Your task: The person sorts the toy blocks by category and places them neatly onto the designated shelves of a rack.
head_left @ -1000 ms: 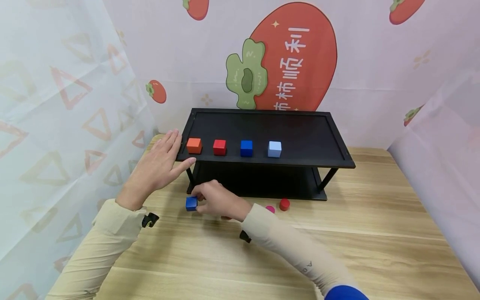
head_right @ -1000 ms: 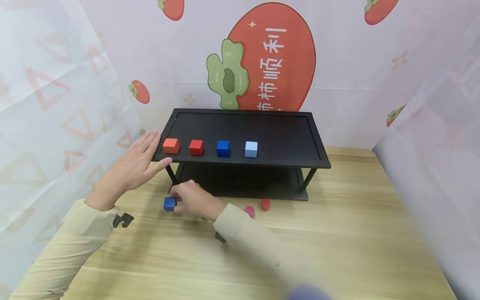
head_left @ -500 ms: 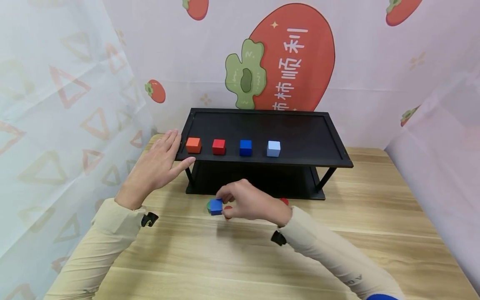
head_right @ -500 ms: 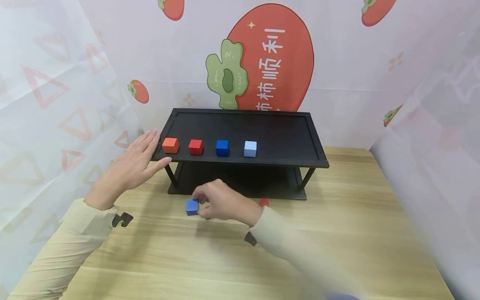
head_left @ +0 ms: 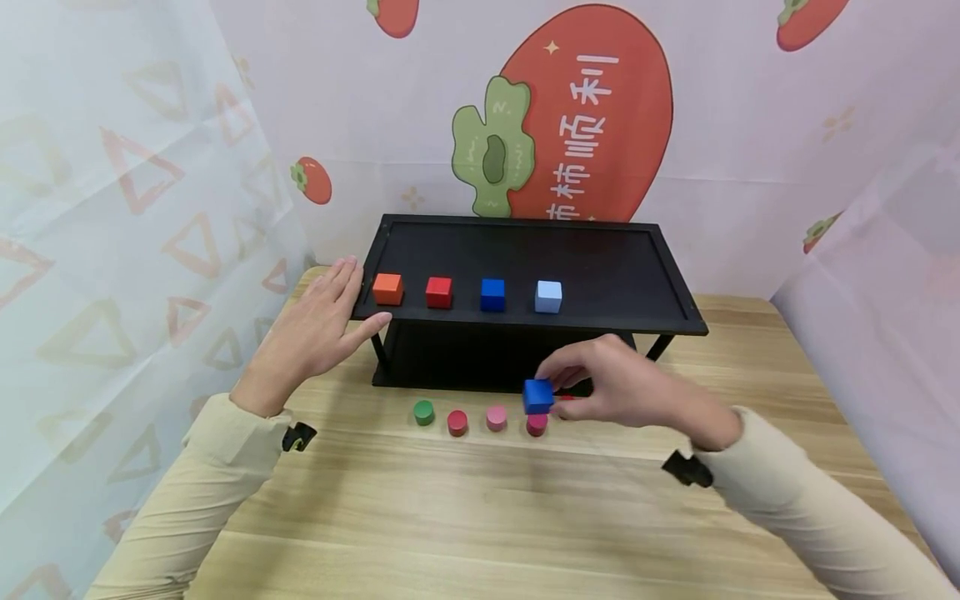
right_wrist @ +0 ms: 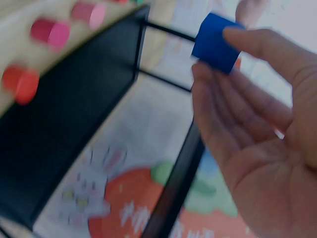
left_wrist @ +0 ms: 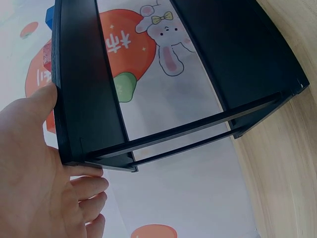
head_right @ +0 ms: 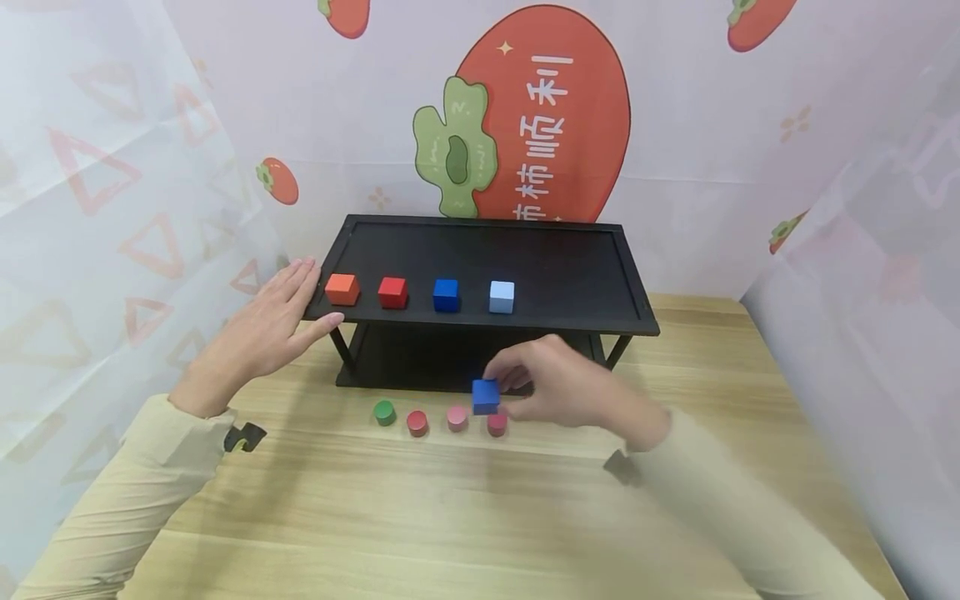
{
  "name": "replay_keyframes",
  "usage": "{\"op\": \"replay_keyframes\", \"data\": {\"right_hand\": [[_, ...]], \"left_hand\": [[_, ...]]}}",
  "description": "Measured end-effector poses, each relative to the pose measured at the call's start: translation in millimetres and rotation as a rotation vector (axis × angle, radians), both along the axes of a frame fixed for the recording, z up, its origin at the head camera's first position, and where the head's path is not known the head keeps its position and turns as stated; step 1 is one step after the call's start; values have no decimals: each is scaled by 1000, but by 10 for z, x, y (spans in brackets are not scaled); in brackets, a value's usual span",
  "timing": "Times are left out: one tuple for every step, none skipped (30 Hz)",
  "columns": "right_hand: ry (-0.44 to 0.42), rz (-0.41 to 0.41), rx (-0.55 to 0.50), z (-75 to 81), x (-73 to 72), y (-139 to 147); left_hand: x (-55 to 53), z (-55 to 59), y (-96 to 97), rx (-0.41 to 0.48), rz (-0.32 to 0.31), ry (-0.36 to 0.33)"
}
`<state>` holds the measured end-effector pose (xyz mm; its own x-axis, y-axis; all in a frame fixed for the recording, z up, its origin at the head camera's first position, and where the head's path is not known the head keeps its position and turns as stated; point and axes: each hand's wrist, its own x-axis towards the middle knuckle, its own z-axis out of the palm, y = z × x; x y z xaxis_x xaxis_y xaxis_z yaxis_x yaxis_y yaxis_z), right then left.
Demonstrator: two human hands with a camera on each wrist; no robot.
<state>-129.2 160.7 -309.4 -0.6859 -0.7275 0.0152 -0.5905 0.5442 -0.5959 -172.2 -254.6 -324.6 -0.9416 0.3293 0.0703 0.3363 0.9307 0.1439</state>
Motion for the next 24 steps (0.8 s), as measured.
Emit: {"op": "replay_keyframes", "data": {"right_hand": [[5,0,4,45,-12,73],[11,-2,6,89,-24,142],[24,-7,12,137,-37,208],[33,-16,16,186,-49,273],[39,-28,20,237,-62,332],[49,-45,26,290,-76,388],[65,-63,36,343,-90,440],[69,-84,44,400,-104,488],[71,-104,54,455,-122,532],[69,-123,64,509,-141,570],[66,-141,73,559,-163,603],[70,-153,80,604,-189,632],[70,-161,85,644,-217,655],[64,-169,85,677,-247,674],[68,-171,86,703,-281,689],[69,-177,87,723,-315,700],[67,-181,86,736,-351,708],[66,-185,84,745,-388,711],[62,-194,84,751,-424,713],[56,-204,84,753,-458,712],[53,-217,89,753,-491,711],[45,-233,92,751,-521,708],[44,-246,99,748,-550,706],[42,-260,108,743,-577,705]], "left_hand": [[0,2,-5,0,0,1],[2,3,-9,0,0,2],[3,4,-10,1,0,1],[6,8,-12,0,1,2],[7,10,-13,-1,1,2],[7,11,-15,-3,0,0],[10,14,-14,-3,1,-2],[13,17,-11,-2,1,-3],[15,20,-9,-2,2,-3],[17,22,-10,-3,2,-3],[17,23,-9,-3,3,-3],[17,23,-10,-4,4,-2],[18,25,-8,-4,4,-2],[17,25,-7,-5,5,-3],[17,26,-5,-5,5,-7],[16,27,-3,-6,6,-11],[14,28,-1,-7,7,-14],[14,28,1,-8,7,-17],[14,30,3,-8,8,-20],[15,32,7,-10,9,-21],[14,34,9,-12,10,-25],[13,35,11,-13,10,-26],[11,35,11,-17,10,-27],[13,36,14,-18,10,-29]]}}
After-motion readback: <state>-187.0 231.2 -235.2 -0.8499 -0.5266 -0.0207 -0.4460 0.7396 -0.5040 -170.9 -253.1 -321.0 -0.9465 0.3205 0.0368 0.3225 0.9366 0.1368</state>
